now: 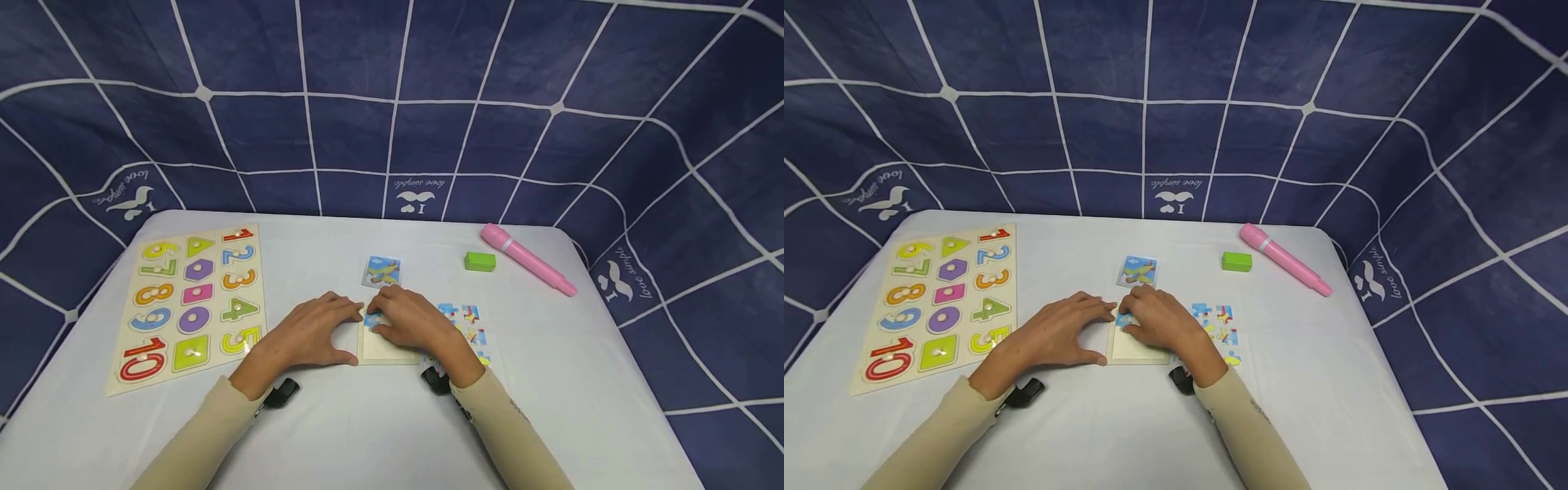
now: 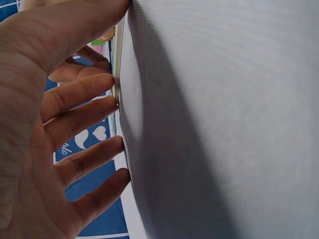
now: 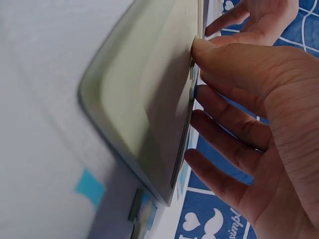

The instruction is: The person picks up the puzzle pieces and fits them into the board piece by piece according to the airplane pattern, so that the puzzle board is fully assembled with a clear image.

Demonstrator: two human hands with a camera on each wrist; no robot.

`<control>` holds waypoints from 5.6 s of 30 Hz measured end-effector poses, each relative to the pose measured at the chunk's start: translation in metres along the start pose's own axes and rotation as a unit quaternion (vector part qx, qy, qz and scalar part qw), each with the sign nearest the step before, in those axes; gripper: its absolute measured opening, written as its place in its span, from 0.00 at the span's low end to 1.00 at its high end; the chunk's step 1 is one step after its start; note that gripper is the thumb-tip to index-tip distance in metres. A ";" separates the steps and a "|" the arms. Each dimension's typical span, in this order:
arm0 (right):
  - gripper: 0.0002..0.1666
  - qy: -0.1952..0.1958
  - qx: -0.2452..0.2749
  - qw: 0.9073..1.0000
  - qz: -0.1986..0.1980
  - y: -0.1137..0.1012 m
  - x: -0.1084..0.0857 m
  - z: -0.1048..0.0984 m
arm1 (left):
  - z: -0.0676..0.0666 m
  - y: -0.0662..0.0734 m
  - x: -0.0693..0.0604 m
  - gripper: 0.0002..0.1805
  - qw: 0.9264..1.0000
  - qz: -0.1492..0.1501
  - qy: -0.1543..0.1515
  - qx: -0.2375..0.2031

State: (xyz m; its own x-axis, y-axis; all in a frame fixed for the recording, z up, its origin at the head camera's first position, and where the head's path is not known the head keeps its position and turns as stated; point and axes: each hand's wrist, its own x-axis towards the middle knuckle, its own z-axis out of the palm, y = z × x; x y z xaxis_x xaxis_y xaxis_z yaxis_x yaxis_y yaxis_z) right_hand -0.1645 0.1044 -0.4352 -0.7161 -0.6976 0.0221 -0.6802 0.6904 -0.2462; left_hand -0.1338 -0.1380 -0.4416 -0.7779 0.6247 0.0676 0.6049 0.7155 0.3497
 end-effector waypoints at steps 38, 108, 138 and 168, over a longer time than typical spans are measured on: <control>0.23 0.013 0.023 0.995 0.100 0.040 -0.038 -0.022 | 0.001 0.002 -0.003 0.37 0.999 0.014 -0.031 0.030; 0.21 0.011 0.125 0.984 0.124 0.108 -0.086 -0.027 | 0.005 -0.001 -0.002 0.42 0.999 0.007 -0.022 0.024; 0.19 0.024 0.111 0.991 0.078 0.084 -0.060 -0.035 | 0.005 0.000 -0.002 0.41 0.999 0.008 -0.016 0.029; 0.17 0.006 0.120 0.992 0.047 0.066 -0.039 -0.026 | 0.005 -0.001 -0.002 0.41 1.000 0.008 -0.017 0.019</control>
State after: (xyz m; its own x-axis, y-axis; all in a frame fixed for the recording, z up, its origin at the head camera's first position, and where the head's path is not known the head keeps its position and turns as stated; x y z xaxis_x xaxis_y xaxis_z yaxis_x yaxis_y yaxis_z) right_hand -0.1855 0.1819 -0.4274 -0.7775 -0.6289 -0.0002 -0.5548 0.6861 -0.4706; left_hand -0.1320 -0.1381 -0.4469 -0.7622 0.6460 0.0417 0.6241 0.7163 0.3121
